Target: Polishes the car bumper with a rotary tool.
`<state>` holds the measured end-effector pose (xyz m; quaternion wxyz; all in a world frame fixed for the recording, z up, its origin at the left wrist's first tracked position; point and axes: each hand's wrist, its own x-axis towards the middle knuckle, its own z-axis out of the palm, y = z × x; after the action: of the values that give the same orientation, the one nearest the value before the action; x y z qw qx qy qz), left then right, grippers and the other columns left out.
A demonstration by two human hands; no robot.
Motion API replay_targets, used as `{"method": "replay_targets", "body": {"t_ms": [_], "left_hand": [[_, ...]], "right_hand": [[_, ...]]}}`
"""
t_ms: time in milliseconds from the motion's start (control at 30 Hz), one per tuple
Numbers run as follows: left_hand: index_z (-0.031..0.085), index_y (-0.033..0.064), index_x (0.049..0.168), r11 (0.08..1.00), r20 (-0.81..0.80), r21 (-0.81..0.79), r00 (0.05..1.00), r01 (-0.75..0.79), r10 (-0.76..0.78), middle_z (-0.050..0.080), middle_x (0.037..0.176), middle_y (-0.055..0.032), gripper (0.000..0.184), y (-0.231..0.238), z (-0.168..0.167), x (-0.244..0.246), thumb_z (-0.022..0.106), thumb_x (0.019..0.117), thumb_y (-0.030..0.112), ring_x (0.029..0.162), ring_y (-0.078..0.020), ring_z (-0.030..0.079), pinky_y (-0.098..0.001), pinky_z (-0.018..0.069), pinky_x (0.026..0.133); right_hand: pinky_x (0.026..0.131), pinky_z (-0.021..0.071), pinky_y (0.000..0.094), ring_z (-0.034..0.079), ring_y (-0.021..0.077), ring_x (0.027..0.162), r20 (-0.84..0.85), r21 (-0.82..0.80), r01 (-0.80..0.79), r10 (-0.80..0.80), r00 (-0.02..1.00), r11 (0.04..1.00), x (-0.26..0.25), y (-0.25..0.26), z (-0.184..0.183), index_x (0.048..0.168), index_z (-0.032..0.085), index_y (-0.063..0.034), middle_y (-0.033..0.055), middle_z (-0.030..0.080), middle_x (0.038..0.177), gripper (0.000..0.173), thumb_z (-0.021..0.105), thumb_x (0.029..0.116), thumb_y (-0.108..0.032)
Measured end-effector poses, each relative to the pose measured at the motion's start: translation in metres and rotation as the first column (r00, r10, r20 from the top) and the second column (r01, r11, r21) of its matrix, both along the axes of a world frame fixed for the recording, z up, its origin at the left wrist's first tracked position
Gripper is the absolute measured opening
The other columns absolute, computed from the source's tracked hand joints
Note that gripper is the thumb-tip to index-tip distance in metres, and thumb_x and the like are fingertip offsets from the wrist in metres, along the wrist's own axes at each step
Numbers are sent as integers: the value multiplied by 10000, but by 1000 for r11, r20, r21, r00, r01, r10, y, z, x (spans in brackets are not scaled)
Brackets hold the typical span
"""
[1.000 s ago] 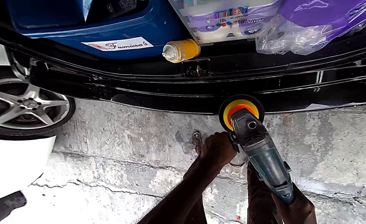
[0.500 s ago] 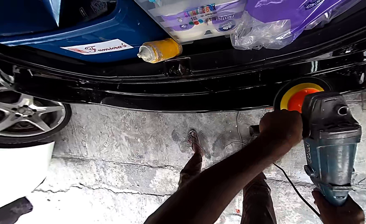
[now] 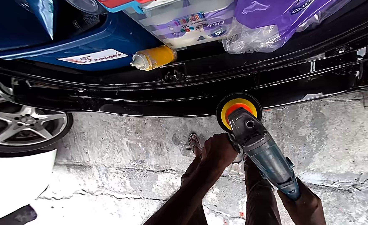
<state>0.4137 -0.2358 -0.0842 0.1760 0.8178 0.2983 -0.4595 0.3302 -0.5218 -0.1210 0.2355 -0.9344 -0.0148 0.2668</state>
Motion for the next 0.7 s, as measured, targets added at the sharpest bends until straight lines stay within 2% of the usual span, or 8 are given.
{"method": "replay_targets", "body": {"t_ms": [133,233,367,467,567,600,700], "left_hand": [[694,113,937,986,61,-101,990,131,-125,707,877,-110,323,-50,1,50,681,910,435,846,-316,703,-540,535,658],[693,113,939,960,123,-169,971,223,-204,705,892,-109,284,-88,-1,89,716,877,388,838,-315,701,-543,538,635],[688,117,885,926,181,-233,948,298,-260,696,880,-98,182,-108,0,110,723,876,295,814,-297,695,-526,534,599],[678,117,923,944,136,-202,962,260,-236,697,872,-95,215,-89,-1,91,718,875,324,807,-293,699,-518,542,611],[678,113,945,982,91,-123,987,140,-129,697,846,-113,278,-47,0,43,695,919,389,802,-321,700,-540,535,628],[682,109,931,992,76,-93,994,87,-80,696,841,-120,291,-31,-1,25,693,927,400,809,-326,698,-553,532,645],[691,114,928,999,39,7,998,-41,40,705,878,-116,313,9,-11,-23,682,927,427,879,-314,696,-566,531,759]], "right_hand": [[740,558,616,724,403,794,-12,-33,115,-116,993,993,16,-44,9,1134,670,102,258,725,900,486,759,779,-218],[783,548,615,711,408,834,-37,-78,240,-243,969,968,28,-70,11,1148,650,119,287,710,934,475,758,811,-197],[712,561,580,697,347,748,-37,-94,309,-313,949,947,32,-84,9,1096,653,99,244,700,881,430,749,811,-209],[726,545,608,706,386,777,-27,-75,232,-235,972,970,29,-66,13,1098,661,104,259,708,878,439,758,794,-197],[715,545,640,715,415,787,-70,-38,128,-130,989,991,22,-33,13,1109,684,73,240,722,877,467,770,766,-233],[697,550,640,717,412,779,-69,-30,85,-86,994,996,19,-22,10,1102,694,52,223,725,873,479,765,761,-277],[569,558,551,716,319,676,44,-29,-65,67,997,997,10,6,-6,991,723,-31,127,715,796,506,688,739,-468]]}}
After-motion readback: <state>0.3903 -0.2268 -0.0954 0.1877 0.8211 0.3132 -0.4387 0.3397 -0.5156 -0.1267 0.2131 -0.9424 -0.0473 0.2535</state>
